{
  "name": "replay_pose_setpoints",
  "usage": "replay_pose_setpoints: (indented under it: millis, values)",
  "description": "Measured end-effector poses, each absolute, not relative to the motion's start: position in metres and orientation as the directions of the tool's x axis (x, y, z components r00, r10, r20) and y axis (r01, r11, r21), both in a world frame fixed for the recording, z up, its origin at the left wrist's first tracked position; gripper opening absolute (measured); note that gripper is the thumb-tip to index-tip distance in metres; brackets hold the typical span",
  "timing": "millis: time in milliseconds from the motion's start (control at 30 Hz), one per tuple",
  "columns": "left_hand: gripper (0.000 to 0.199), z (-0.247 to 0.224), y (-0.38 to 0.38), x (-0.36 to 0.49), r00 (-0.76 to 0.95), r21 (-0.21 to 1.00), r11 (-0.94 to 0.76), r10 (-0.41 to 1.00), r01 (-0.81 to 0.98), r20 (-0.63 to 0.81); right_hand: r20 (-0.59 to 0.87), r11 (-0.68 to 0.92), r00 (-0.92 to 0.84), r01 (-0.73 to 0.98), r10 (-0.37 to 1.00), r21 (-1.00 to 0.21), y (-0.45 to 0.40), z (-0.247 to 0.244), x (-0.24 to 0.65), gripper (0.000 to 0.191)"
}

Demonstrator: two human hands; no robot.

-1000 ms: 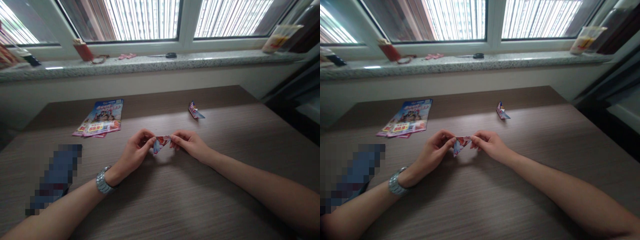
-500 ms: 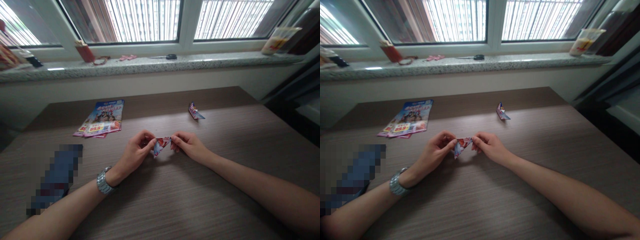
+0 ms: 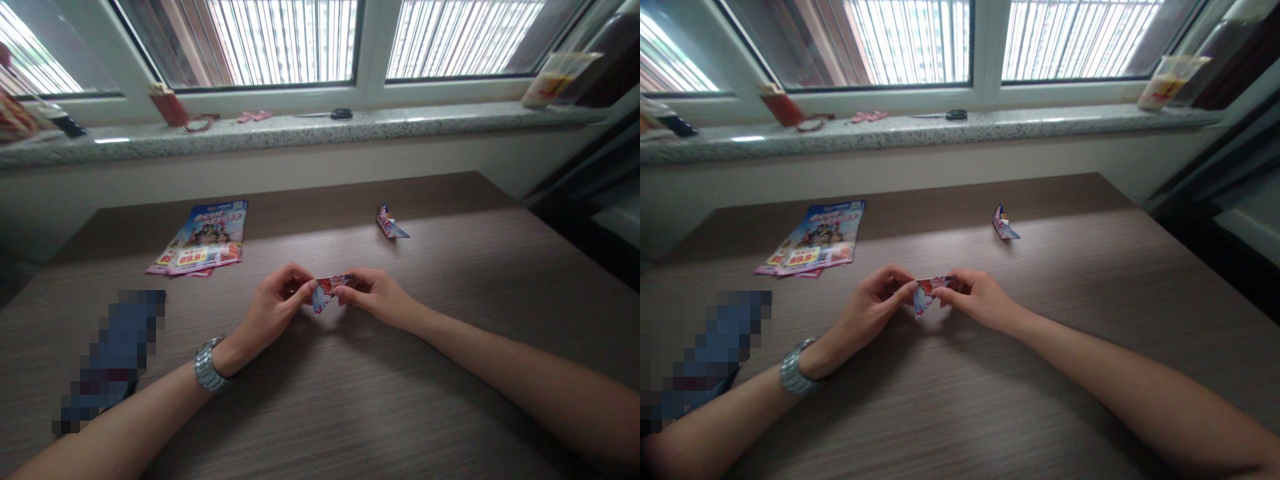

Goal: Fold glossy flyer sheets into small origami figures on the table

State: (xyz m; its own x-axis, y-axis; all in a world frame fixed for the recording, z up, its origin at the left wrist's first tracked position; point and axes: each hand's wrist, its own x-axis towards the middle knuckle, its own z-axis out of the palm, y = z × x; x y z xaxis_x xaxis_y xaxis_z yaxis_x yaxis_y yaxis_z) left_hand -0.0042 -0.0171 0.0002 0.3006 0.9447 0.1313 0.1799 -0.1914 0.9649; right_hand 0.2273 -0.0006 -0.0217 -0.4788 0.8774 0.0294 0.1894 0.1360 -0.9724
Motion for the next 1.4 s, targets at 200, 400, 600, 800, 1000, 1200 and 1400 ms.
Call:
replay_pose_setpoints:
  millis: [200,400,600,800,1000,1200,1400]
  values:
    - [0.019,-0.0013,-0.0166,-0.0060,0.324,0.964,-0.194,0.937,0.180,0.128,0.037,0.124,-0.499,0.143,0.866,-0.982,-0.0005,-0.0206,0.2266,0.029]
    - [0.019,-0.0029,-0.0153,-0.0066,0.350,0.958,-0.202,0.929,0.205,0.121,0.036,0.129,-0.515,0.147,0.857,-0.981,-0.0006,-0.0203,0.2279,0.031]
    - [0.014,0.0030,-0.0188,-0.0038,0.345,0.935,-0.239,0.928,0.261,0.140,0.001,0.116,-0.525,0.186,0.851,-0.976,-0.0010,-0.0185,0.2281,0.029]
    - [0.016,0.0053,-0.0194,-0.0035,0.413,0.920,-0.266,0.901,0.287,0.131,-0.028,0.111,-0.541,0.223,0.840,-0.969,-0.0024,-0.0156,0.2272,0.029]
    - [0.018,0.0048,-0.0177,-0.0054,0.426,0.922,-0.272,0.895,0.277,0.136,0.039,0.131,-0.539,0.134,0.842,-0.982,-0.0006,-0.0173,0.2281,0.038]
    - [0.017,0.0025,-0.0180,-0.0066,0.459,0.919,-0.286,0.878,0.271,0.137,0.057,0.123,-0.483,0.105,0.874,-0.987,-0.0010,-0.0186,0.2291,0.039]
    - [0.017,0.0024,-0.0172,-0.0065,0.467,0.923,-0.284,0.873,0.258,0.139,0.062,0.143,-0.483,0.132,0.873,-0.981,-0.0016,-0.0166,0.2295,0.046]
